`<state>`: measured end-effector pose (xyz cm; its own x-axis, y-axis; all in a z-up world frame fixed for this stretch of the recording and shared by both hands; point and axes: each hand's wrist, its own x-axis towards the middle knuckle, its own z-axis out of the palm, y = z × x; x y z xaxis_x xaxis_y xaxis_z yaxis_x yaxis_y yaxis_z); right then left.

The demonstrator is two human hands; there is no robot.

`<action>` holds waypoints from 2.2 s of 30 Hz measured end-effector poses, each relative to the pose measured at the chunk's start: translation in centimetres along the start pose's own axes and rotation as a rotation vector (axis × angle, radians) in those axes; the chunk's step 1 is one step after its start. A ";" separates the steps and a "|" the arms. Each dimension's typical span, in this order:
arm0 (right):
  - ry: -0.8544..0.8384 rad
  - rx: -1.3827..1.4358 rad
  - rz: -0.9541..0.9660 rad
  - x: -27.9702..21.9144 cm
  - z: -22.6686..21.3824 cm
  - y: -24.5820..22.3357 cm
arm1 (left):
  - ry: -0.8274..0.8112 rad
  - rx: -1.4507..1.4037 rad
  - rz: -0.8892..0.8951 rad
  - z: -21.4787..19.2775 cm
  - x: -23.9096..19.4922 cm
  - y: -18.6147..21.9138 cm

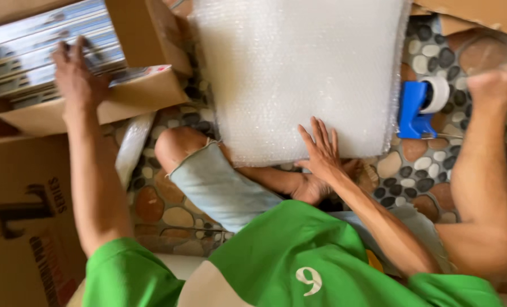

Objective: The person sits on the floor and repeatedly wraps long, thin items in bubble wrap. They take items from a cardboard box, place them on a sheet of bubble wrap, roll them up, and secure the wrapping with tape from a blue dispenser.

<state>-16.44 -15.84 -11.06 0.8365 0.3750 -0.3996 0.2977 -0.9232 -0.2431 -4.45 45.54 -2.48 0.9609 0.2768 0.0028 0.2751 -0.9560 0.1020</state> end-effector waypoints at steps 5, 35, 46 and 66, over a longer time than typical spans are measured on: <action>0.240 0.158 -0.153 3.4 -0.7 0.8 | 0.050 0.516 0.297 0.4 1.5 -3.2; 0.527 0.241 -0.339 0.3 4.0 4.5 | 0.495 -0.171 0.909 -6.2 -12.3 31.8; 0.459 0.202 -0.235 -1.2 1.5 5.6 | 0.046 -0.196 0.820 13.9 -15.0 42.0; 0.396 0.130 -0.234 5.0 -7.9 8.5 | -0.593 -0.256 0.538 12.1 -11.2 37.7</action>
<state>-6.13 -22.48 -8.12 0.8726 0.4867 0.0408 0.4597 -0.7902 -0.4052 -4.45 5.25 -10.67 0.8359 -0.3754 -0.4004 -0.1718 -0.8718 0.4588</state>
